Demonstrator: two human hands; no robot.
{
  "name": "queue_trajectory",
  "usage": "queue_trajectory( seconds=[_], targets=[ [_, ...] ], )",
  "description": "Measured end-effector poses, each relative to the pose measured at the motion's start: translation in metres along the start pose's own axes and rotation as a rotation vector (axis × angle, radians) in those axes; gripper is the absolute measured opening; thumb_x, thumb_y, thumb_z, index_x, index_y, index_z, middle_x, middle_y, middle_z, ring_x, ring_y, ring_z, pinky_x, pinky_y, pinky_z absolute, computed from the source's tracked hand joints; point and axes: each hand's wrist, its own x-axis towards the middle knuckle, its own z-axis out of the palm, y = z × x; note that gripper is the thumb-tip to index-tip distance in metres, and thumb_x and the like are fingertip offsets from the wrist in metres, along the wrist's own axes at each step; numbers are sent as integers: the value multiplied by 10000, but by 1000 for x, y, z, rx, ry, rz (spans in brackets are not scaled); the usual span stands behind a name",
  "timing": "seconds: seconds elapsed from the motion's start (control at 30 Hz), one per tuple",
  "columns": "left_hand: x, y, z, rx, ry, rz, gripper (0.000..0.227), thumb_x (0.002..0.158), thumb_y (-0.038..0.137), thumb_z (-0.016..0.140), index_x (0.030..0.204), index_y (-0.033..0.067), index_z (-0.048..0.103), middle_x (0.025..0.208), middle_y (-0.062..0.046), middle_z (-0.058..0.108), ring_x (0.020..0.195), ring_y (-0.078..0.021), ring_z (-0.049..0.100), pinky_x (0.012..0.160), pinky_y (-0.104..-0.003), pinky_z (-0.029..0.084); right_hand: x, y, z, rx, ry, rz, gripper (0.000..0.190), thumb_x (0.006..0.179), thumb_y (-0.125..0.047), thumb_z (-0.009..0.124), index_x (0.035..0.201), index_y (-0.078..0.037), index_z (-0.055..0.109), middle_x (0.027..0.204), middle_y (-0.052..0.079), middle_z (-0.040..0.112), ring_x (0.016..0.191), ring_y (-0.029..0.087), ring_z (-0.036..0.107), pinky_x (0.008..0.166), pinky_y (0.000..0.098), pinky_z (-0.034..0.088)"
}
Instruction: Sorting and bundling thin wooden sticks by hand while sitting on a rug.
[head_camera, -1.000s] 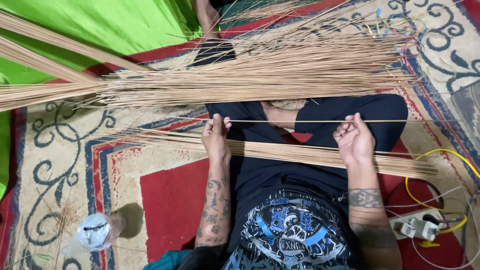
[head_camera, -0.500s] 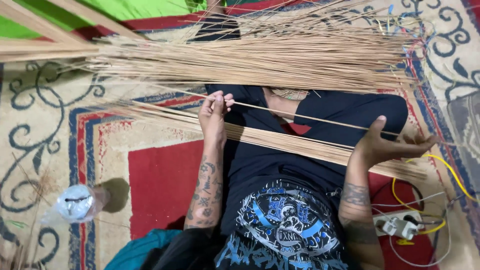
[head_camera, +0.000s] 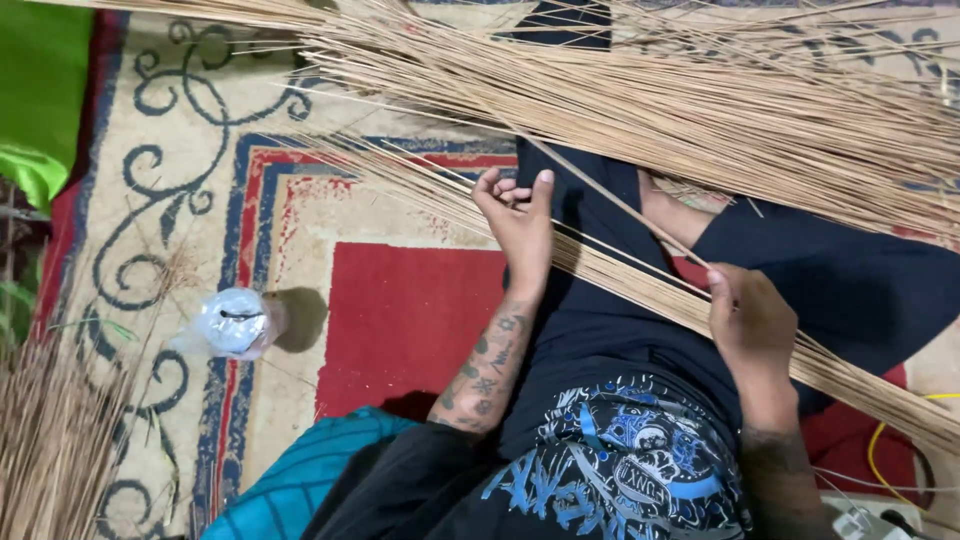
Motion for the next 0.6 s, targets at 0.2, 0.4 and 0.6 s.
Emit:
queue_trajectory(
  seconds=[0.2, 0.4, 0.6],
  targets=[
    [-12, -6, 38, 313, -257, 132, 127, 942, 266, 665, 998, 179, 740, 1037, -54, 785, 1015, -172, 730, 852, -325, 532, -10, 3, -10, -58, -171, -55, 217, 978, -349, 762, 1072, -153, 771, 1044, 38, 753, 1061, 277, 706, 1045, 403, 476],
    [-19, 9, 43, 672, -527, 296, 126, 906, 318, 687, 925, 247, 788, 1049, 9, 791, 1096, -167, 706, 938, -386, 503, -4, 17, -26, -75, -289, -123, 219, 960, -372, 738, 1041, -173, 777, 1055, 4, 757, 1102, 242, 713, 1078, 373, 481],
    [-25, -10, 38, 880, -795, 348, 215, 922, 304, 670, 1097, 329, 792, 1197, 27, 771, 1247, -230, 660, 1079, -499, 464, -14, -5, -27, -135, -432, 2, 227, 988, -376, 694, 1081, -173, 729, 1090, 22, 772, 1056, 264, 743, 922, 383, 583]
  ],
)
